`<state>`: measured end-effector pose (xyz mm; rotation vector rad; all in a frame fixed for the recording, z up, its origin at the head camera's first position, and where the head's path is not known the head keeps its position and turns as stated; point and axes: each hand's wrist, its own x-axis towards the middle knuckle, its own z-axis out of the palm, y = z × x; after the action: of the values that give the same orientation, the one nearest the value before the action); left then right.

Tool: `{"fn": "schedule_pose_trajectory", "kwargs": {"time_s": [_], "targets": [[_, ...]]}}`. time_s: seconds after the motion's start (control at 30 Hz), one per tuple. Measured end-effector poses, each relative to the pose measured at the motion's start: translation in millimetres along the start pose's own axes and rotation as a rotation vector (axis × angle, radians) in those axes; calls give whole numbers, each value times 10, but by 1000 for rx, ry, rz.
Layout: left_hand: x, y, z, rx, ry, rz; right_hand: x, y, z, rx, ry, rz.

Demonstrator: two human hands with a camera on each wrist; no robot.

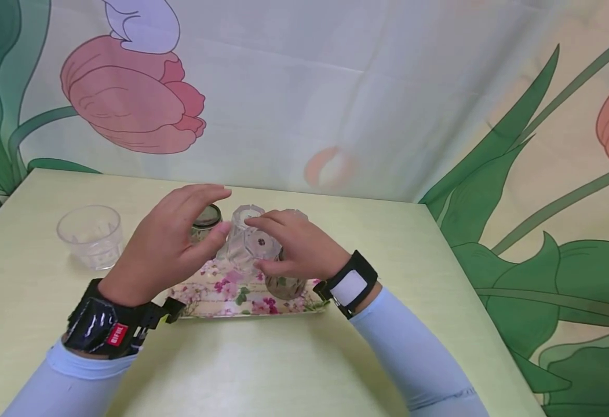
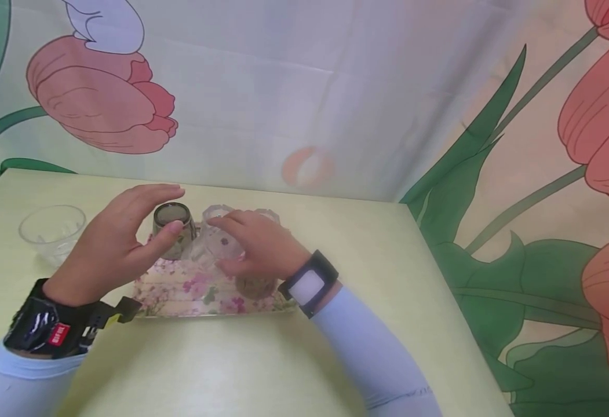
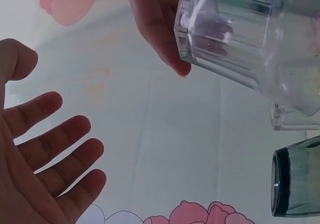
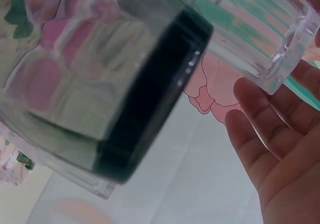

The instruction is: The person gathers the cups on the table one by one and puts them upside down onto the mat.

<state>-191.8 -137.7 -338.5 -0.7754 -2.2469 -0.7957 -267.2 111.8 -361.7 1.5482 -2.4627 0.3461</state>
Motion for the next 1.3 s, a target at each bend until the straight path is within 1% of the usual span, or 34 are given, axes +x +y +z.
{"fn": "schedule_pose_trajectory", "kwargs": {"time_s": [0.17,0.43,0.67,0.9,1.3], "targets": [[2,1,-11,0,-7,3,28,-8,5,-2,-50,16],[-14,-19,2,-7,-12,-3,96,-28,56,22,-156,66],[-18,-33,6,-1,-16,-14,132,-23,121,13,-206,91],[-13,-44,7,2,-19,-12,170,-36,126,4,-262,123],[-23,-35,10,5,-40,-24,194,-44,191,-18,-315,154]]}}
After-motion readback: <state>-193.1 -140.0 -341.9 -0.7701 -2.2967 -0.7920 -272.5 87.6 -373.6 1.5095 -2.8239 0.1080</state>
